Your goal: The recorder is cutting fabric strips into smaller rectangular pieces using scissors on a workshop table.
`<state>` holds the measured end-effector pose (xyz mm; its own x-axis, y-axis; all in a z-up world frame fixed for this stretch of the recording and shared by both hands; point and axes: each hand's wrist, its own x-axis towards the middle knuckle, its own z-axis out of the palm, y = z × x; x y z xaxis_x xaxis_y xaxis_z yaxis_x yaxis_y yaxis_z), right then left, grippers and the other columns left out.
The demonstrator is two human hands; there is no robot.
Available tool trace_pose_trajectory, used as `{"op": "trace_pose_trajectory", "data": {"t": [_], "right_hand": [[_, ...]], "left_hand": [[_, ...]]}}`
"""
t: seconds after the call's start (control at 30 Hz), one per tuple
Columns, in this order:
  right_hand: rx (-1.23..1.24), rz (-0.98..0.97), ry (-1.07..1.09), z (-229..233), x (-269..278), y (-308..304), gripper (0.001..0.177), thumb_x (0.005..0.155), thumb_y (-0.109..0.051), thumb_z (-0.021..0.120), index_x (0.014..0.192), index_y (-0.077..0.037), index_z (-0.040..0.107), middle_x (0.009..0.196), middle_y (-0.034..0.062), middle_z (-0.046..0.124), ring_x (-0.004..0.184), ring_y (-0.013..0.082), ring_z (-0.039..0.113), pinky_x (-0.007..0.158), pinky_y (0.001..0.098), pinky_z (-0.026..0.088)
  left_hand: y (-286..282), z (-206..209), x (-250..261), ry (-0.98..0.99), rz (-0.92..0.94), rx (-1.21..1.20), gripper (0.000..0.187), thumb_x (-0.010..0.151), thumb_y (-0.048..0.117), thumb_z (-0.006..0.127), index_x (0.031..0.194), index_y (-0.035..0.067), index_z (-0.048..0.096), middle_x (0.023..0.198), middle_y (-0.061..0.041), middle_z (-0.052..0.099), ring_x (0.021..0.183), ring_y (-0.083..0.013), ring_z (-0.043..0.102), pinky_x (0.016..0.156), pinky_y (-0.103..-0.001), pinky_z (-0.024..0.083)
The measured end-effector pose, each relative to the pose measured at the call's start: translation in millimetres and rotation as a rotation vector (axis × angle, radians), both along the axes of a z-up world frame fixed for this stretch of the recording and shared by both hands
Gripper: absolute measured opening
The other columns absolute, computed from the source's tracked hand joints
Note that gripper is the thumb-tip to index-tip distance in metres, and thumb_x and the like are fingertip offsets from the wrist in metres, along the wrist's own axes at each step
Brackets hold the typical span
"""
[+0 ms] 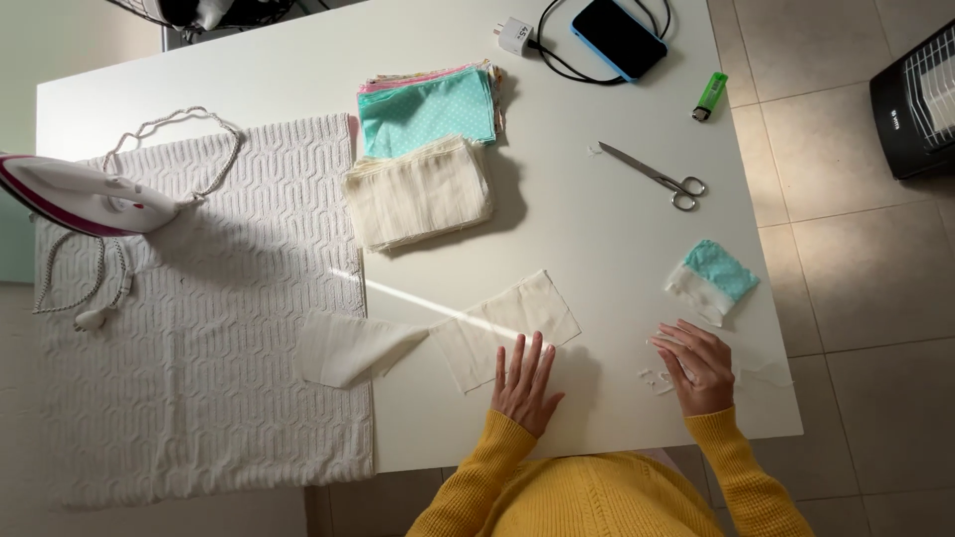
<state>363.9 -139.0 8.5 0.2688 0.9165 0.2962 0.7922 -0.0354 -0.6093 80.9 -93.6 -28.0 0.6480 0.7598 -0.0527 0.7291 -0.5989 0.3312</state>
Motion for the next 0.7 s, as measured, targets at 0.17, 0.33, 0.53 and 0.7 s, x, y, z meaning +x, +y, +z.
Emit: {"op": "trace_pose_trajectory", "data": {"t": [0.17, 0.33, 0.53, 0.7], "right_hand": [[0.001, -0.225, -0.042, -4.9, 27.4, -49.3, 0.035, 0.104, -0.011, 0.055, 0.138, -0.012, 0.062, 0.146, 0.0047, 0.061, 0.143, 0.0245, 0.05, 0.121, 0.0419, 0.039], [-0.064, -0.506, -0.222, -36.0, 26.4, -73.0, 0.056, 0.106, -0.018, 0.05, 0.157, 0.001, 0.035, 0.162, 0.0217, 0.037, 0.152, 0.0382, 0.035, 0.125, 0.0495, 0.026], [0.165, -0.267, 0.429, -22.4, -25.8, -41.1, 0.058, 0.112, -0.026, 0.04, 0.16, 0.002, 0.023, 0.166, 0.0234, 0.031, 0.151, 0.0368, 0.036, 0.119, 0.0429, 0.033], [0.008, -0.386, 0.133, -1.3, 35.1, 37.9, 0.047, 0.105, -0.027, 0.056, 0.146, -0.004, 0.05, 0.143, 0.0178, 0.058, 0.131, 0.0343, 0.057, 0.107, 0.0428, 0.047]], "left_hand": [[-2.3, -1.5, 62.3, -0.101, -0.248, -0.096, 0.093, 0.096, 0.056, 0.06, 0.162, 0.005, 0.02, 0.168, -0.026, 0.009, 0.156, -0.0402, 0.005, 0.124, -0.055, 0.005], [22.9, 13.3, 138.2, -0.079, -0.34, -0.066, 0.09, 0.1, 0.058, 0.047, 0.161, -0.001, 0.016, 0.169, -0.03, 0.009, 0.158, -0.0413, 0.005, 0.128, -0.049, 0.005], [36.0, 60.9, 122.1, -0.878, -0.41, -0.731, 0.073, 0.112, 0.031, 0.042, 0.166, -0.001, 0.006, 0.175, -0.024, 0.013, 0.164, -0.0359, 0.016, 0.133, -0.043, 0.018], [30.9, 130.8, 57.7, -0.88, -0.363, -0.888, 0.069, 0.11, 0.022, 0.046, 0.166, 0.001, 0.014, 0.172, -0.024, 0.025, 0.16, -0.0367, 0.028, 0.13, -0.045, 0.026]]}}
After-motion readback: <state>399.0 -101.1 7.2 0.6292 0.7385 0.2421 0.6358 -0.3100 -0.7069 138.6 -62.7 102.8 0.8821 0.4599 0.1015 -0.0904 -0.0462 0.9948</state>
